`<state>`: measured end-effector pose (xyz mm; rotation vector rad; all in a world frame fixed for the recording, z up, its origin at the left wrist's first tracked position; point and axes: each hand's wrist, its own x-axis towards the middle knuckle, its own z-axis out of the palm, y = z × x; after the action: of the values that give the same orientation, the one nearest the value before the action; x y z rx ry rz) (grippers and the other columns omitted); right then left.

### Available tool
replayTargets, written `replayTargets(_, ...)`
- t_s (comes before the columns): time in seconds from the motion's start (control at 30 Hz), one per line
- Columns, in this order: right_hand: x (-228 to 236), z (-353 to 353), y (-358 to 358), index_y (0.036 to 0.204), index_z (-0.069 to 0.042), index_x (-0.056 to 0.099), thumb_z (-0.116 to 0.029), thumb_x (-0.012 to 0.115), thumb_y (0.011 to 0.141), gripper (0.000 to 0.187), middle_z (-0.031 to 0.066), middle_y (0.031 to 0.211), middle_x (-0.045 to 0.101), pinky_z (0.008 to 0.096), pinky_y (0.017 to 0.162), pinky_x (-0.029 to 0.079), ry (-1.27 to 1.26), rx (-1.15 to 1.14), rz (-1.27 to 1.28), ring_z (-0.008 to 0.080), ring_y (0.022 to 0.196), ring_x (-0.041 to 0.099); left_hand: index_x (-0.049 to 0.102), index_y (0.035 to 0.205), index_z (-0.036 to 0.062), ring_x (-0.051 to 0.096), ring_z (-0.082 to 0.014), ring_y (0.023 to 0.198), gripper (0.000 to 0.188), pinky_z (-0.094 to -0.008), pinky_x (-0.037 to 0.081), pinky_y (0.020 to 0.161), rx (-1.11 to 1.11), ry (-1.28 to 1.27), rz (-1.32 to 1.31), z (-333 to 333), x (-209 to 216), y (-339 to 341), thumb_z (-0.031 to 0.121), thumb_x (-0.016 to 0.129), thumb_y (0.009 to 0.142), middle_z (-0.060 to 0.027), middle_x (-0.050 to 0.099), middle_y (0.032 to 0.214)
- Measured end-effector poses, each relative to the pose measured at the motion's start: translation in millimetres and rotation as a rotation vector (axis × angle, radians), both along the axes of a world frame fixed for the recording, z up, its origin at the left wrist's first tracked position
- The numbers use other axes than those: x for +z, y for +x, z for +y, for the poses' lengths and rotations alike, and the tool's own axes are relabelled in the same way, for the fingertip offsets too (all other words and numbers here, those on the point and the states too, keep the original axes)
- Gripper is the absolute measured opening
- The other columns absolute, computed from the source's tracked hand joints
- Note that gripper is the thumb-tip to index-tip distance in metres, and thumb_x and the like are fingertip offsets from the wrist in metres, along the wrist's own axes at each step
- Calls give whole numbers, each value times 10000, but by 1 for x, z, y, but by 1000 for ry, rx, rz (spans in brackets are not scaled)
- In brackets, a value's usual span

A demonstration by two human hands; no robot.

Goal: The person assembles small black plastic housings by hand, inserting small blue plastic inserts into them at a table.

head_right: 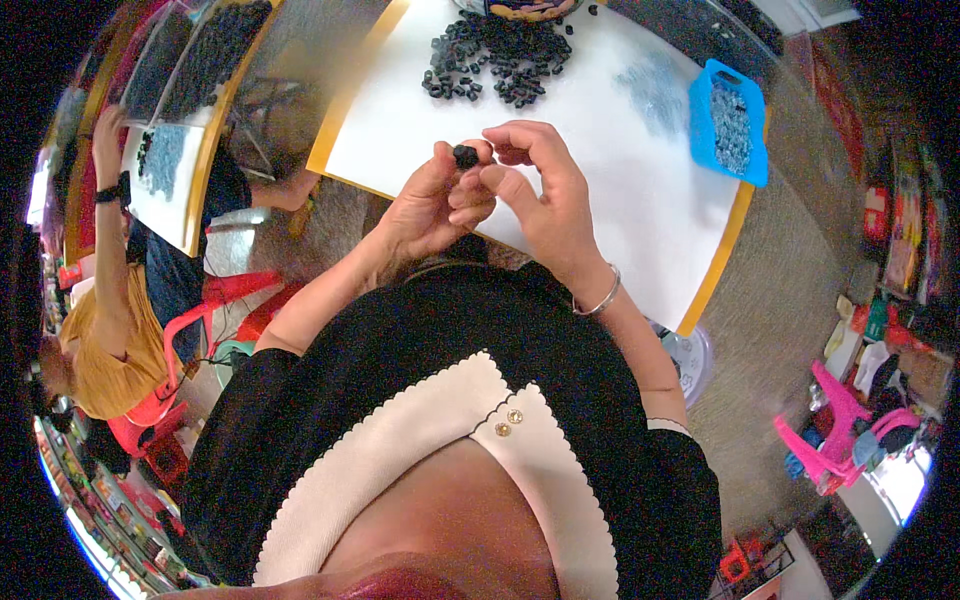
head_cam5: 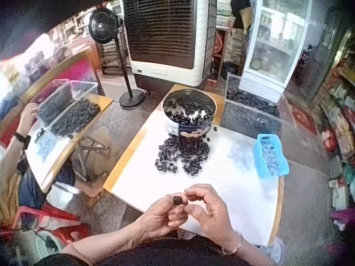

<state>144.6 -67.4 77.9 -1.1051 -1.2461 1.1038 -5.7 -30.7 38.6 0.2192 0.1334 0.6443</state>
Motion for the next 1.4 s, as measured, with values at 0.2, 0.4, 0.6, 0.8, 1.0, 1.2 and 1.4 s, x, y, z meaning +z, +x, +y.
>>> replayTargets(0.2,-1,5,5,1064,-42,594,-27,597,776,289,91,1056,536,295,844,442,203,-26,-296,171,950,530,570,1020,57,328,-51,575,421,-187,305,519,-12,187,200,4,11,4,429,620,829,46,471,711)
replayTargets(0.4,2,7,8,1044,-49,615,29,597,778,278,73,1095,524,264,834,444,57,35,4,129,949,521,570,1126,19,459,-80,635,360,-201,387,575,66,140,264,6,18,4,285,590,884,-2,561,783)
replayTargets(0.6,1,10,10,1036,-33,611,15,587,815,228,64,1106,521,253,823,446,16,-18,129,118,920,523,605,1079,-5,515,-92,689,243,-222,442,616,254,342,487,11,29,4,131,588,879,-42,602,849)
replayTargets(0.8,3,10,12,1001,-26,618,-1,606,806,197,56,1031,538,255,810,447,83,-81,58,119,876,522,620,1042,-20,516,-87,688,211,-219,437,603,207,357,627,15,40,10,99,576,873,-41,598,819)
replayTargets(1.0,-5,16,13,901,-64,647,-10,649,767,145,59,902,581,276,744,456,208,-167,-254,175,839,548,605,1056,-37,512,-82,650,225,-215,430,601,290,522,818,12,24,8,96,552,883,-45,602,801)
replayTargets(1.2,21,69,78,927,-47,646,-84,592,832,115,65,872,657,264,683,464,116,-439,-330,125,740,597,600,1046,-23,488,-75,621,224,-214,420,584,187,489,805,21,7,9,134,550,893,-57,618,848)
replayTargets(1.4,55,189,196,987,-45,652,-198,600,826,228,71,811,663,270,690,470,361,-703,-765,139,743,607,599,1009,-30,503,-88,639,209,-231,434,578,124,611,928,25,-13,17,141,529,911,-69,601,839)
